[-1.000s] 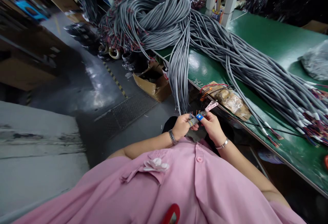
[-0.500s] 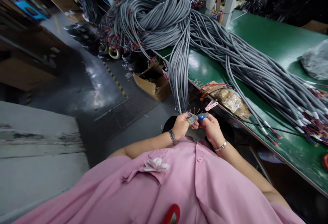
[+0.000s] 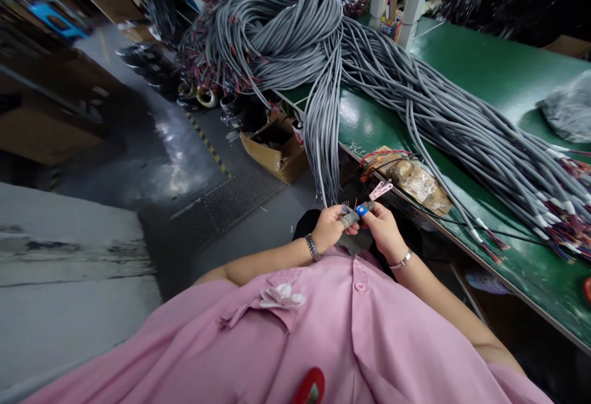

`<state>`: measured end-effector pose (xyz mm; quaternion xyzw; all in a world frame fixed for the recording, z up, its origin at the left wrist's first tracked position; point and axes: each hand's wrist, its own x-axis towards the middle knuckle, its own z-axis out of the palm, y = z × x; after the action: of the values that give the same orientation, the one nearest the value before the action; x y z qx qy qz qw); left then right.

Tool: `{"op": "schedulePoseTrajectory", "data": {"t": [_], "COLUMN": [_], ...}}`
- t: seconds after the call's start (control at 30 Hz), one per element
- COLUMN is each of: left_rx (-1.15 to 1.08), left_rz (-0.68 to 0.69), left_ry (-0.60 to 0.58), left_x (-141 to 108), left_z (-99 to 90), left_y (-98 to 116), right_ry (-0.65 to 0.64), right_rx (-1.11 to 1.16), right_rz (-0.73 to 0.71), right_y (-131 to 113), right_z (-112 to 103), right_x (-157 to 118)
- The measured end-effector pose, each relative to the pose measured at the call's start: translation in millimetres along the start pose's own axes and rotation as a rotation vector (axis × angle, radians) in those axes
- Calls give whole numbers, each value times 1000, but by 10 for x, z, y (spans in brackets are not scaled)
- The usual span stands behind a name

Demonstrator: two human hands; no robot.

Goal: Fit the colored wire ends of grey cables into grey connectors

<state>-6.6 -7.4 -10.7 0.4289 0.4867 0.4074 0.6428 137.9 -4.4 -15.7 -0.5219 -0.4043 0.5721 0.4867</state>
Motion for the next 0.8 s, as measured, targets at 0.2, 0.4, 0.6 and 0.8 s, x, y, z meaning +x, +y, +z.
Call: {"op": "schedulePoseTrajectory", "data": {"t": [0.2,0.4,0.6,0.8], "left_rx": [-18,-43,-66,-190], "left_rz": [-10,2,-3,4], "left_ry": [17,22,40,49], "left_x": [30,18,5,-10], "left_z": [-15,-8,-19,-71], "left_y": [-26,-14,9,105], "right_ry": [-21,-1,-43,-33], "right_rx": [53,109,204,409], "right_rz": [1,23,75,123], "right_y": [-38,-35,-52,13], "right_z": [9,22,-4,-109], "right_x": [-71,-77,-92,-80]}}
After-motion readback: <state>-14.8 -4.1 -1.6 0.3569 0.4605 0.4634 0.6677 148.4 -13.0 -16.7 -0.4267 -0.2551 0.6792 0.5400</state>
